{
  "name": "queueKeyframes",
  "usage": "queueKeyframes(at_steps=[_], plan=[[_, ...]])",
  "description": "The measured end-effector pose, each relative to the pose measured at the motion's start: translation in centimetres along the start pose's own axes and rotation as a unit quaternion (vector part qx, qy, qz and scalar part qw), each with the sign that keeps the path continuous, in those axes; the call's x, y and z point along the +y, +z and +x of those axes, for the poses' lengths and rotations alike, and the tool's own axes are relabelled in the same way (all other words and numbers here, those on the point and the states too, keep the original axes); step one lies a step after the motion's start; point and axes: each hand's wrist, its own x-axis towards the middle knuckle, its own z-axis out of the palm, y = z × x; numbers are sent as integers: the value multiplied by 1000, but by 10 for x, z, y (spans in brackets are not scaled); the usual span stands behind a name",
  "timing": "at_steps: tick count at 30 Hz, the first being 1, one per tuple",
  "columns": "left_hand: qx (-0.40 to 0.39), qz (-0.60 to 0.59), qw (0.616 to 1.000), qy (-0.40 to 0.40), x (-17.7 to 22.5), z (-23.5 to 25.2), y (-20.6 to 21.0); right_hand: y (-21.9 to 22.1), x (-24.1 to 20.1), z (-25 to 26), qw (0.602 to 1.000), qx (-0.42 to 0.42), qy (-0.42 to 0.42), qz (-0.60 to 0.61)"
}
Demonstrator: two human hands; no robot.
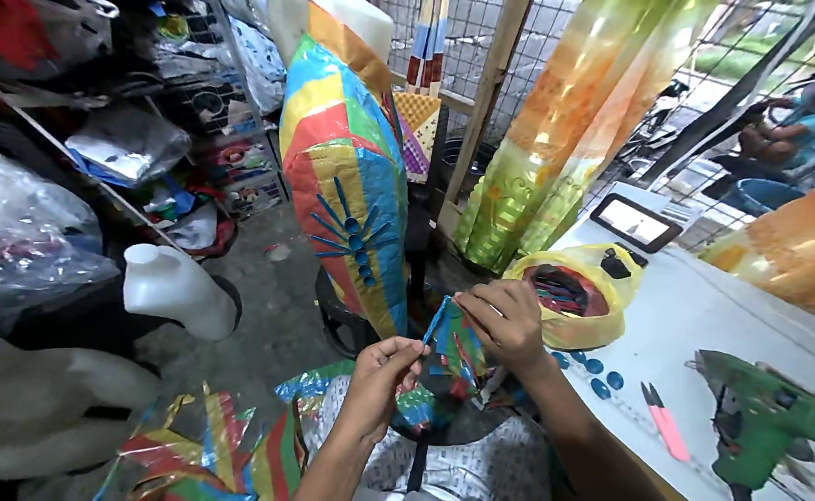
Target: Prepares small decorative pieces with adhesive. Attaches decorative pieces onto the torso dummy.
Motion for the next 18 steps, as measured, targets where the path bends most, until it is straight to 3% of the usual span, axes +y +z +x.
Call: queueKeyframes(at_steps=[10, 15, 18], plan=[[-5, 8, 1000, -5, 2, -1, 0, -3, 3, -1, 998, -34, -49, -7], [80, 183, 968, 152, -6, -2, 1, -6, 6, -2, 997, -35, -63, -33], [124, 317, 886, 313, -20, 3, -3, -10, 7, 0, 996, -41, -68, -40]])
